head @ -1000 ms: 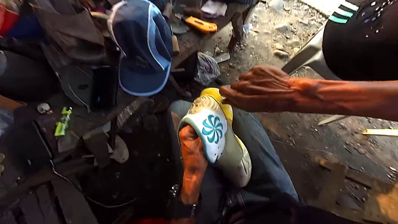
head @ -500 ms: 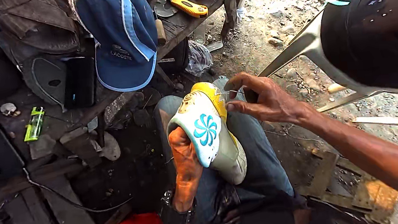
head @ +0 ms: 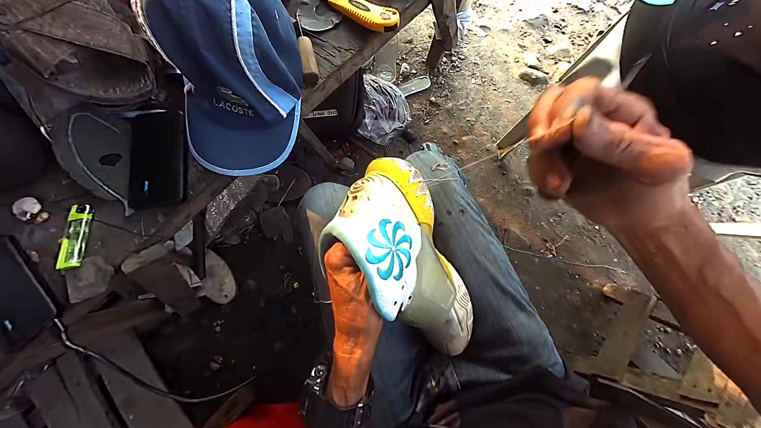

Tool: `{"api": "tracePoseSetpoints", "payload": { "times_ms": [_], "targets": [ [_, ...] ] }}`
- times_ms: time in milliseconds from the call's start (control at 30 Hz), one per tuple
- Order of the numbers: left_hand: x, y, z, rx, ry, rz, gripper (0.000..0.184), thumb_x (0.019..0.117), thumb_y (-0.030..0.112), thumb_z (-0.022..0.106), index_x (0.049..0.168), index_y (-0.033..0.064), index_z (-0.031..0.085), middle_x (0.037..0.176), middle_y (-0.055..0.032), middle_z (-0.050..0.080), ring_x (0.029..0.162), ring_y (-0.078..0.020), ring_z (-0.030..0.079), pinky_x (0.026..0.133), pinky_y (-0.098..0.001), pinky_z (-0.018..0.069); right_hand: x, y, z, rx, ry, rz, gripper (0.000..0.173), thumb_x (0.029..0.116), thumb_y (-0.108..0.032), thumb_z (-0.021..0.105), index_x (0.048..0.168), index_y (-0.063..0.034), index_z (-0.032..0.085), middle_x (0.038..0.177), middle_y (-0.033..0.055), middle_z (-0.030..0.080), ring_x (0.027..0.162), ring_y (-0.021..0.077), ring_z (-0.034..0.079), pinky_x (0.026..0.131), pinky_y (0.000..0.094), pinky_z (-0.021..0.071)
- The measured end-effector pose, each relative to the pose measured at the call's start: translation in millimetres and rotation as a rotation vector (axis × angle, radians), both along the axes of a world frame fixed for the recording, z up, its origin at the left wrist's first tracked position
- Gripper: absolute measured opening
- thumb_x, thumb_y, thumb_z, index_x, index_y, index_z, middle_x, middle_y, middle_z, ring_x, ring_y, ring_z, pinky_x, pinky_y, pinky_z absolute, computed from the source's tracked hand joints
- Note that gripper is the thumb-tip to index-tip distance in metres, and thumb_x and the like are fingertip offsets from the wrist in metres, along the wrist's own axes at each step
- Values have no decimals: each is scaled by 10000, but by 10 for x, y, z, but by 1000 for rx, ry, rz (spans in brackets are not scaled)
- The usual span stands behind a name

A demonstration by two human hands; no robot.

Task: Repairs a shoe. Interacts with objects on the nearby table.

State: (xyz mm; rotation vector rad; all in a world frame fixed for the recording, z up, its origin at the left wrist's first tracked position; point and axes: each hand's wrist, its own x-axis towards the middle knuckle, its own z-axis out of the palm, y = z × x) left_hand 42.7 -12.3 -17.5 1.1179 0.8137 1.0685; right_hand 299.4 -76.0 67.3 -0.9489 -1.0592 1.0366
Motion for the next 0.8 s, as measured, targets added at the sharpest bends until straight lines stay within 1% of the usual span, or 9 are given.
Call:
{"api": "tracePoseSetpoints", "payload": {
  "times_ms": [133, 267, 367, 433, 500, 567, 633, 700, 800],
  "targets": [
    [38, -12, -36, 18, -12, 44, 186, 949, 6, 553, 928, 156, 660, 829, 129, 726, 787, 28, 694, 750, -180, 597, 82, -177, 186, -215, -87, 62, 292, 995, -402, 579, 815, -202, 694, 691, -85, 591, 529, -17, 494, 475, 135, 415],
    [70, -8, -87, 26, -59, 83, 218, 931, 4, 581, 860, 183, 684, 788, 123, 723, 753, 32, 689, 706, -176, 592, 144, -226, 371, -215, -204, 2, 296, 978, -402, 627, 763, -205, 678, 619, -98, 533, 487, -16, 454, 453, 136, 391],
    [44, 0, -87, 74, 7, 66, 165, 927, 22, 608, 886, 159, 690, 810, 124, 727, 781, 38, 690, 734, -176, 595, 159, -235, 229, -257, -288, 0, 168, 939, -356, 697, 868, -207, 664, 680, -84, 570, 514, -11, 492, 463, 136, 420],
    [-60, 7, -61, 235, 289, 38, 53, 921, 94, 630, 892, 66, 663, 805, 86, 686, 799, 49, 667, 772, -155, 567, 224, -252, 121, -292, -533, -66, 113, 900, -217, 707, 986, -184, 642, 738, -87, 614, 560, -4, 538, 486, 139, 450],
    [-192, -5, -18, 380, 592, 22, 184, 898, 192, 646, 856, 22, 702, 771, 8, 691, 765, 0, 665, 750, -201, 539, 282, -248, 14, -263, -787, -122, 147, 894, -135, 665, 1042, -132, 666, 786, -93, 643, 614, -19, 561, 528, 136, 471],
    [-322, -47, 29, 415, 704, -1, 179, 926, 222, 656, 879, 64, 728, 787, 26, 713, 765, 8, 687, 734, -187, 574, 204, -194, -177, -202, -1043, -181, 159, 916, -140, 610, 1000, -107, 741, 813, -42, 638, 659, 40, 569, 566, 231, 485],
    [-415, -122, 43, 419, 739, 3, 162, 929, 208, 662, 939, 68, 744, 834, 28, 738, 797, 6, 703, 747, -186, 586, 18, -88, -392, -180, -1169, -177, 288, 962, -192, 574, 1172, -145, 766, 826, 18, 667, 651, 136, 614, 557, 369, 515],
    [-489, -174, 47, 405, 715, 12, 142, 920, 158, 662, 971, 51, 741, 860, 28, 743, 812, 16, 701, 754, -165, 587, -117, 28, -620, -169, -1041, -70, 318, 1016, -301, 597, 1258, -153, 739, 735, -20, 657, 580, 79, 553, 534, 309, 478],
    [-749, -175, 38, 395, 798, 84, 206, 920, 52, 576, 1031, 9, 744, 880, -19, 737, 732, 25, 653, 677, -148, 551, -106, 139, -771, -207, -605, 127, 212, 1018, -223, 626, 1040, -52, 748, 839, -13, 664, 656, 9, 566, 589, 171, 488]
  ]
}}
